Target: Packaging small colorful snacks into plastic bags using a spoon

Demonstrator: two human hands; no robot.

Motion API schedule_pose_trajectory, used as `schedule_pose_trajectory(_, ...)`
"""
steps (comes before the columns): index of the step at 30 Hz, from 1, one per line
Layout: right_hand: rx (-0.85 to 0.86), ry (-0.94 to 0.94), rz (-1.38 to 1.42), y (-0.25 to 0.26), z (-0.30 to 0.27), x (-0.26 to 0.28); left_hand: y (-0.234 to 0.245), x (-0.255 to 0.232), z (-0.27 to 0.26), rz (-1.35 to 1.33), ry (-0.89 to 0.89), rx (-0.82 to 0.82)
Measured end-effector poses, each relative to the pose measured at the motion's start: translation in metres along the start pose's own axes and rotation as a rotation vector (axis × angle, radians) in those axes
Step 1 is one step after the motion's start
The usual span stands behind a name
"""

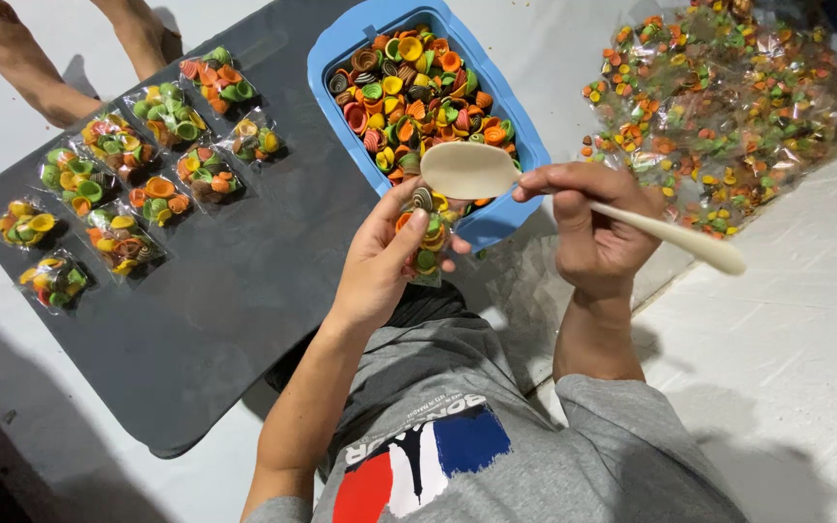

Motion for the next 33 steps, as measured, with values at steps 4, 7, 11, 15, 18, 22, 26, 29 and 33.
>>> schedule_pose_trajectory(4,-0.044,0.038,0.008,0.002,-0.003,-0.002,-0.004,-0.003,-0.002,0.008,-0.017,0.008)
schedule_pose_trajectory(7,-0.009,0.035,0.053,-0.001,-0.004,-0.002,-0.002,0.001,-0.001,0.019,-0.023,0.0)
schedule_pose_trajectory(11,-0.022,-0.001,0.034,-0.004,-0.005,0.0,0.002,0.005,-0.001,0.041,-0.021,-0.012)
schedule_pose_trajectory(15,-0.029,-0.018,0.012,-0.009,-0.008,0.0,0.008,0.011,0.001,0.062,-0.029,-0.022)
schedule_pose_trajectory(18,-0.067,-0.023,0.035,0.0,-0.008,-0.004,-0.004,-0.005,-0.003,0.055,-0.018,-0.024)
schedule_pose_trajectory(22,-0.025,-0.047,0.013,-0.01,-0.004,0.005,0.004,0.008,0.0,0.025,-0.01,-0.025)
schedule_pose_trajectory(26,-0.062,-0.102,0.01,-0.007,-0.006,-0.002,0.001,0.005,-0.003,0.059,-0.032,-0.02)
schedule_pose_trajectory(29,-0.082,-0.174,0.044,-0.007,-0.008,-0.008,0.002,0.01,-0.002,0.039,-0.025,-0.023)
schedule_pose_trajectory(33,-0.163,-0.288,0.109,-0.001,-0.017,-0.021,-0.001,0.009,-0.003,0.044,-0.033,-0.014)
Point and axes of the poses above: each hand's wrist, its own z-axis towards the middle knuckle, its own y-axis out of the back of the hand, x = y × z, the point moved 3 cm from there along z, towards the middle knuckle, and after that the axes turned 9 degrees about -x, right-handed, at the moved point
